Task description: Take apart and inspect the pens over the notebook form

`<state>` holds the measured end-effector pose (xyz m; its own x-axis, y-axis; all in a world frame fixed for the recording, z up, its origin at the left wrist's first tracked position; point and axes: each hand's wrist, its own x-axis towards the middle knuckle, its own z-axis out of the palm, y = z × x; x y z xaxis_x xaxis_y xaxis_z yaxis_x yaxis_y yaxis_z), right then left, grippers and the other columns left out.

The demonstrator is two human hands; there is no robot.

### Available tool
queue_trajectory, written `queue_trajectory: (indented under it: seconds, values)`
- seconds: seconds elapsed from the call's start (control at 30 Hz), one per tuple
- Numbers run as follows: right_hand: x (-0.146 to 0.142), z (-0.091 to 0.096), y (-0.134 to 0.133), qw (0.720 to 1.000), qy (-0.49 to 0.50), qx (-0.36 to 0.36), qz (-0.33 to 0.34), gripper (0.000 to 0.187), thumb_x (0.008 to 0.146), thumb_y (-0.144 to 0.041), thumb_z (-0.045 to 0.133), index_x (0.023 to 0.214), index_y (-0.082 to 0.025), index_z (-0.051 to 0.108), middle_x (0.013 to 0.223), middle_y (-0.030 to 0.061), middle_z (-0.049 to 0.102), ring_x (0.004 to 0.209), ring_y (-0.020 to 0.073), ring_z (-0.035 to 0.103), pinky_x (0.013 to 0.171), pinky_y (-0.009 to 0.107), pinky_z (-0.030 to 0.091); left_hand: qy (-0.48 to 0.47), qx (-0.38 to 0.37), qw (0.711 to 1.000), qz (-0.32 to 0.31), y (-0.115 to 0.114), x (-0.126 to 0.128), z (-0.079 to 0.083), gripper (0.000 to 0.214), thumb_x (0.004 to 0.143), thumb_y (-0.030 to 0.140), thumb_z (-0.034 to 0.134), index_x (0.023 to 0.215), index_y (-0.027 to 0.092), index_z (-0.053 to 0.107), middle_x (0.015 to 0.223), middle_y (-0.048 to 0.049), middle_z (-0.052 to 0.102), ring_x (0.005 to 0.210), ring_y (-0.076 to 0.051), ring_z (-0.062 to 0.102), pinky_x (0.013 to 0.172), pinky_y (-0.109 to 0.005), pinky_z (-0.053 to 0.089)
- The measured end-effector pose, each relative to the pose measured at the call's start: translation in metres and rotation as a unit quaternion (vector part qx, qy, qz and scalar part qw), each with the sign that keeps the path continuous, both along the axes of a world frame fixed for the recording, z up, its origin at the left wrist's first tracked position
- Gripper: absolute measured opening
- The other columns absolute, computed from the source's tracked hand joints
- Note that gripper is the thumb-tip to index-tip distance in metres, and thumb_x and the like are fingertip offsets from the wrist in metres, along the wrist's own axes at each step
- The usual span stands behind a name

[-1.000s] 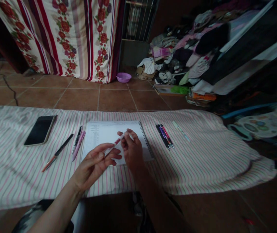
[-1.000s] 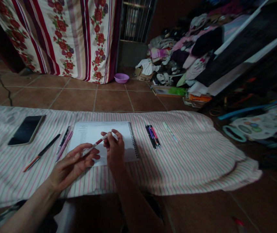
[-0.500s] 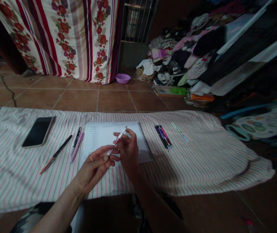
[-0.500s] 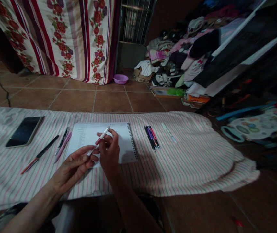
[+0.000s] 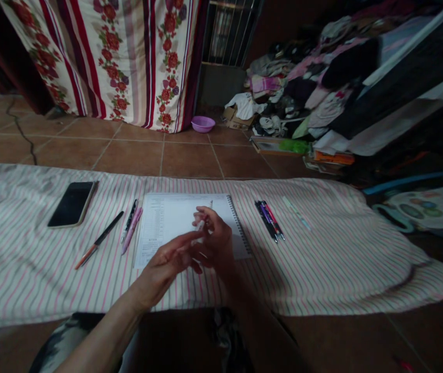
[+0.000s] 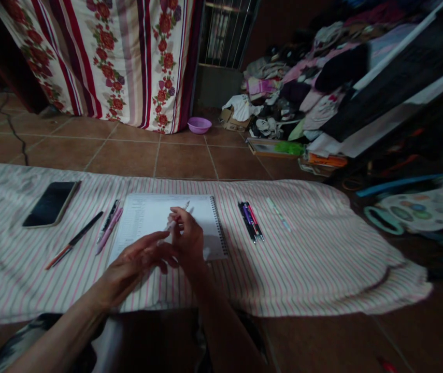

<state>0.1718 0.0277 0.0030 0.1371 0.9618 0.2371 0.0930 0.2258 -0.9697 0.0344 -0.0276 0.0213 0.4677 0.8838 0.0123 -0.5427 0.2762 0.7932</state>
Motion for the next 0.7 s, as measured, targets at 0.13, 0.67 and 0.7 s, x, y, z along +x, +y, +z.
queue_trajectory:
  seconds: [0.13, 0.67, 0.7]
  values:
    - [0.001, 0.001, 0.006, 0.999, 0.044, -0.016, -0.023, 0.027, 0.078, -0.036, 0.061, 0.101, -0.024, 0.067, 0.073, 0.0005, 0.068, 0.056, 0.0111, 0.059, 0.050, 0.022, 0.048, 0.042, 0.049, 0.998, -0.017, -0.003, -0.003, -0.002, 0.060, 0.085, 0.034, 0.054, 0.140, 0.029, 0.032, 0.106, -0.0113, 0.064, 0.089, -0.024, 0.062, 0.073, -0.034, 0.042]
    - [-0.028, -0.013, 0.006, 0.968, 0.195, -0.150, 0.044, 0.041, 0.075, -0.050, 0.062, 0.091, -0.013, 0.066, 0.069, 0.0047, 0.070, 0.051, 0.0096, 0.059, 0.043, 0.018, 0.043, 0.609, 0.346, 0.708, 0.092, -0.014, -0.004, -0.036, 0.033, 0.082, 0.008, 0.041, 0.107, 0.017, 0.062, 0.124, -0.0175, 0.054, 0.124, -0.032, 0.039, 0.098, -0.049, 0.037]
    - [-0.030, -0.014, 0.006, 0.970, 0.184, -0.151, 0.051, 0.041, 0.074, -0.050, 0.062, 0.090, -0.013, 0.066, 0.068, 0.0047, 0.070, 0.050, 0.0097, 0.059, 0.042, 0.019, 0.042, 0.604, 0.343, 0.713, 0.097, -0.016, -0.002, -0.037, 0.034, 0.082, 0.007, 0.042, 0.108, 0.016, 0.061, 0.124, -0.0185, 0.054, 0.124, -0.033, 0.040, 0.098, -0.050, 0.036]
